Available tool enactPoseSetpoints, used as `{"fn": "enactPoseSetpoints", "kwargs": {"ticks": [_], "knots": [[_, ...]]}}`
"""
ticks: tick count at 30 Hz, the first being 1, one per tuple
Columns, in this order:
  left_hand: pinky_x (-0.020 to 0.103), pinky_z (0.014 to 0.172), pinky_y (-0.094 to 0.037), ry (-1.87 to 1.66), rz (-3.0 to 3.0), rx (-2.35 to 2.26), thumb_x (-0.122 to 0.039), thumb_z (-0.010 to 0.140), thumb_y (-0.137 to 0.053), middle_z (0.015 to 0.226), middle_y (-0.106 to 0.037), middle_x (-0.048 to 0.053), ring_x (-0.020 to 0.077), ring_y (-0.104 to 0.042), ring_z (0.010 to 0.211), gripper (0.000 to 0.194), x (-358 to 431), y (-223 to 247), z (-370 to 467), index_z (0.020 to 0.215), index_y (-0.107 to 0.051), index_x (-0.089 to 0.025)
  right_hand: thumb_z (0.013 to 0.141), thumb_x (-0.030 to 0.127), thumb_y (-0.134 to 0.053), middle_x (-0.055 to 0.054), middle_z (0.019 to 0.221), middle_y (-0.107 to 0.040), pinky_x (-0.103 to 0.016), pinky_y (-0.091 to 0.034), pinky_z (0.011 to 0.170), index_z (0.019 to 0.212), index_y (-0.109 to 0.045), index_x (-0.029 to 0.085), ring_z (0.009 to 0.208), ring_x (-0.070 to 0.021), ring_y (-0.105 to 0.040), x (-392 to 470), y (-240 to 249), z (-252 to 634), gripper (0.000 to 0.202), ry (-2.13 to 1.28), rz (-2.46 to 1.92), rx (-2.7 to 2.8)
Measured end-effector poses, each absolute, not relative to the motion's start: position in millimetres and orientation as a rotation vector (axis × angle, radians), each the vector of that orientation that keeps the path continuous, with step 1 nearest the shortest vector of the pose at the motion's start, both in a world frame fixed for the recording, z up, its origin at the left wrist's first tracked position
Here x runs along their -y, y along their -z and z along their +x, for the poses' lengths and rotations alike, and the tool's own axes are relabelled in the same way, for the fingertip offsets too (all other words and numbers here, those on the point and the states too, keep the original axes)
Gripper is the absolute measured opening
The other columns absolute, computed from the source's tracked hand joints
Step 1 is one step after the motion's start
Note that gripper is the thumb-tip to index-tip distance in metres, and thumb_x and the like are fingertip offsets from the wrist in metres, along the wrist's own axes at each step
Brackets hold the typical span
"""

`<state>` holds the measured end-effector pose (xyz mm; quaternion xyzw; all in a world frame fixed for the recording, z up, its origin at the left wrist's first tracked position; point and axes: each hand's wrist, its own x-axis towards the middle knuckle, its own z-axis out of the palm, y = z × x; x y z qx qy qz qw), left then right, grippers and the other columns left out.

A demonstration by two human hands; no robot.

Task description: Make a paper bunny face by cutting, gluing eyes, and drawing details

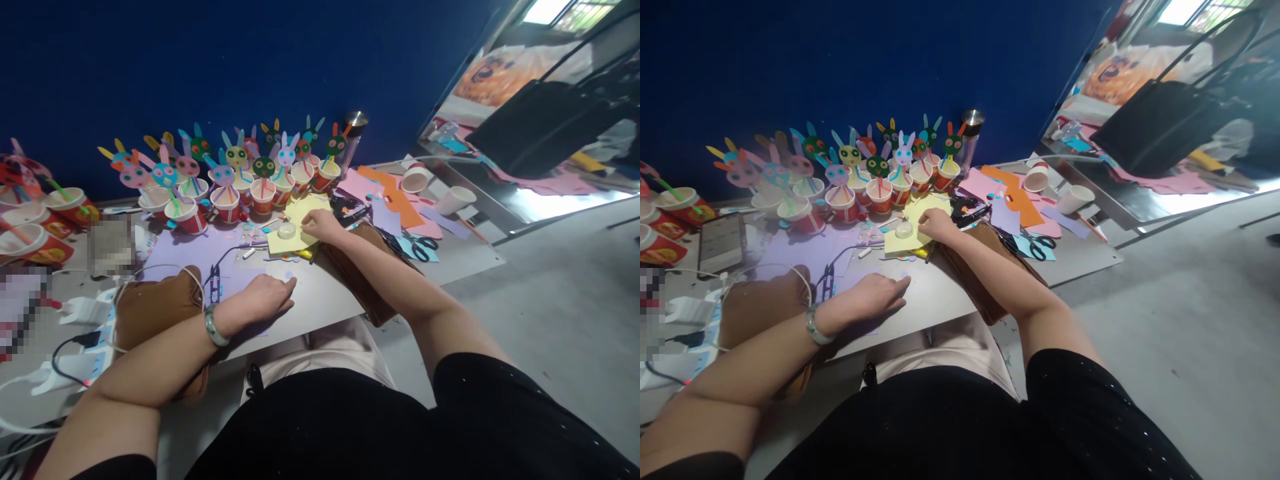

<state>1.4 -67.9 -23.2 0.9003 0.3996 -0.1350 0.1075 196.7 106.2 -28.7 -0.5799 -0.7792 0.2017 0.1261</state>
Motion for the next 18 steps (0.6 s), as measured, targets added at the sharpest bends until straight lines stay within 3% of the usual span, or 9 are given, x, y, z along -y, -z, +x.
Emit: {"fn": "enactPoseSetpoints", "kwargs": {"ticks": [5,8,11,18], "knots": [[0.042,0.076,-0.056,0.407,2.629,-1.172,-0.034,0.108,-0.047,0.103,-0.081,0.017,0.0352,-0.08,0.097,0.043,69.5,17.4,1.8,0.142,-0.055,-0.008,0.082,0.022,-0.069,-0.006,0.084,-0.076,-0.032,-0.051,0.077,0.096,-0.084,0.015,0.074,-0.018,-0.064,-93.3,18.9,219.5,0.021,-0.675,-1.675,2.229],[0.041,0.076,-0.056,0.38,2.627,-1.175,-0.035,0.108,-0.048,0.101,-0.081,0.017,0.0344,-0.08,0.096,0.044,69.2,18.0,1.1,0.142,-0.054,-0.009,0.082,0.027,-0.068,0.004,0.059,-0.056,-0.028,-0.039,0.061,0.096,-0.082,0.014,0.055,-0.0116,-0.046,-85.4,18.2,230.5,0.023,-0.874,-1.617,2.158],[0.041,0.076,-0.056,0.346,2.608,-1.191,-0.036,0.107,-0.049,0.1,-0.081,0.019,0.0348,-0.08,0.096,0.045,68.0,20.7,0.7,0.142,-0.054,-0.009,0.08,0.029,-0.068,0.01,0.05,-0.038,-0.028,-0.03,0.057,0.093,-0.081,0.014,0.051,-0.0094,-0.033,-81.6,21.0,235.0,0.024,-0.997,-1.525,2.114],[0.044,0.079,-0.057,0.364,2.586,-1.223,-0.038,0.108,-0.048,0.105,-0.081,0.019,0.0362,-0.08,0.1,0.047,66.3,23.0,2.4,0.145,-0.052,-0.009,0.079,0.022,-0.064,0.005,0.058,-0.048,-0.031,-0.035,0.063,0.094,-0.078,0.014,0.058,-0.0128,-0.042,-89.8,19.4,219.6,0.023,-0.741,-1.49,2.144]]}}
